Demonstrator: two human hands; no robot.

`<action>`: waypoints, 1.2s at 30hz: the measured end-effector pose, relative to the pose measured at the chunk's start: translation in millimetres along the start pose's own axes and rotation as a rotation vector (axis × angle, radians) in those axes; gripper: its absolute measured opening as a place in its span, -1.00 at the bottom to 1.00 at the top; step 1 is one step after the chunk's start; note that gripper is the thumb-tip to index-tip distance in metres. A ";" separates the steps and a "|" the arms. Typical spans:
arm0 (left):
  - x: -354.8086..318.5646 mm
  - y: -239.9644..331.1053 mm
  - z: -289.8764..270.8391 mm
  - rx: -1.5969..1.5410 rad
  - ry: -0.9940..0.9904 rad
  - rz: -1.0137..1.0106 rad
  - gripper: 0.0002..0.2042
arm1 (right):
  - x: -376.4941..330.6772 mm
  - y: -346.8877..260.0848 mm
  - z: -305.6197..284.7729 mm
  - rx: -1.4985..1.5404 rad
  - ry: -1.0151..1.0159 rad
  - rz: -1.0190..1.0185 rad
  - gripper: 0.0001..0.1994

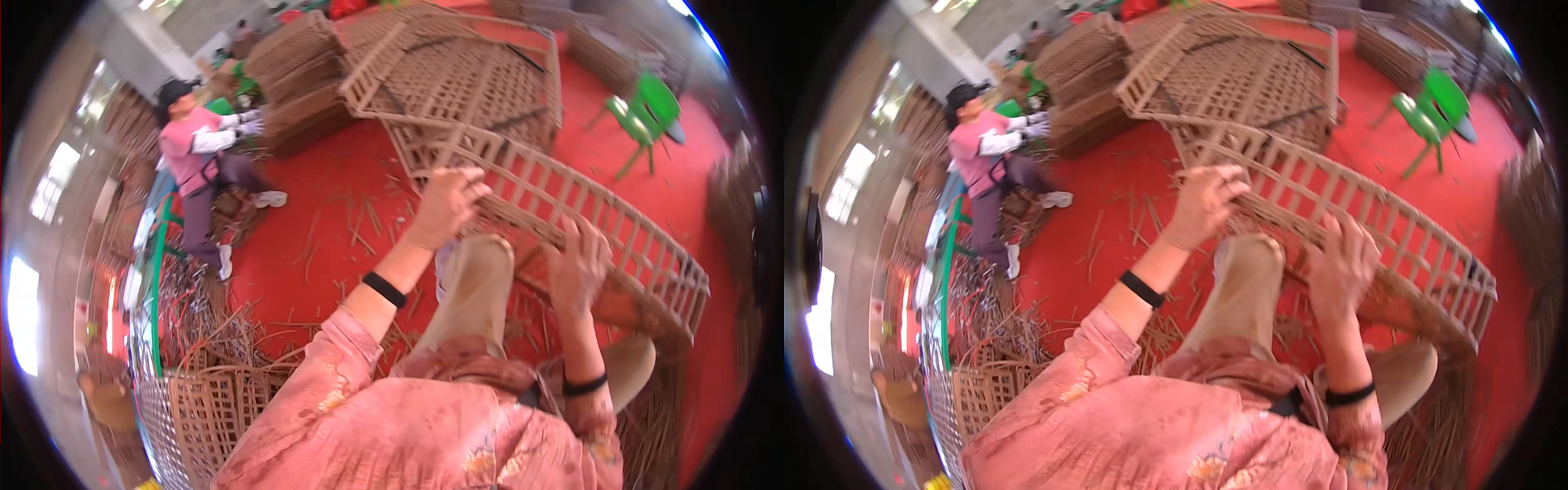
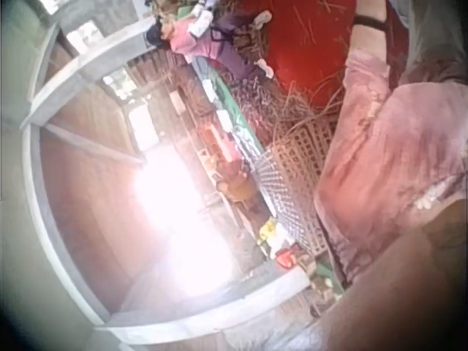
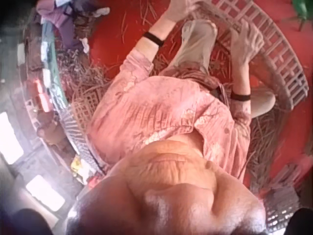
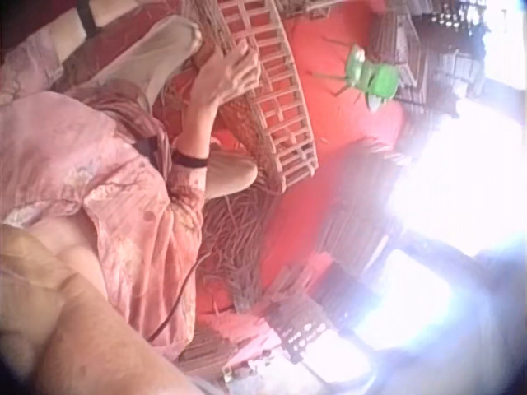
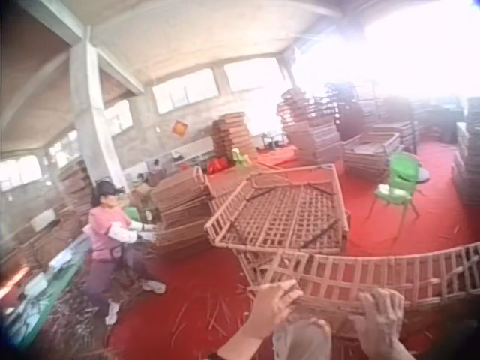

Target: The recorder is weaving bamboo strips into a pre-made bamboo frame to create furniture or storage components.

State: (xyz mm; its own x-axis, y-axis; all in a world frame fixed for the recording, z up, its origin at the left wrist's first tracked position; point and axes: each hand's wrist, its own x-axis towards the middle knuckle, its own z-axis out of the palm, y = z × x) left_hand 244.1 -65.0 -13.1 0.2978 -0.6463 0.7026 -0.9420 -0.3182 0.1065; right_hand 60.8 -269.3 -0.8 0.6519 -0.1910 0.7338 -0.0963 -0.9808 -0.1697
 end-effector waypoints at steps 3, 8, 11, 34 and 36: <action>5.4 15.9 -10.0 -0.029 -0.076 -0.107 -0.52 | -3.2 9.2 -0.8 -0.011 -0.047 -0.062 -0.50; 22.1 72.4 3.4 -0.152 -0.078 -0.065 -0.44 | -0.9 9.8 1.5 -0.032 -0.042 -0.080 -0.69; 27.8 67.4 38.4 0.075 -0.007 -0.008 -0.44 | 2.1 11.5 11.2 0.018 0.001 -0.101 -0.68; 32.7 98.9 38.4 0.003 -0.167 -0.016 -0.60 | -33.0 62.4 -22.6 0.103 0.141 0.018 -0.62; 36.0 99.3 38.5 0.011 -0.205 -0.048 -0.60 | -30.3 69.5 -43.5 0.142 0.132 0.037 -0.57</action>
State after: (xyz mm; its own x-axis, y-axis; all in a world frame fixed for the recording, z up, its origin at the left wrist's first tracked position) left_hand 167.2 -146.6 -4.3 0.3689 -0.7576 0.5385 -0.9245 -0.3589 0.1285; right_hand 1.6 -333.4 -6.2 0.5450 -0.2393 0.8036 -0.0049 -0.9593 -0.2824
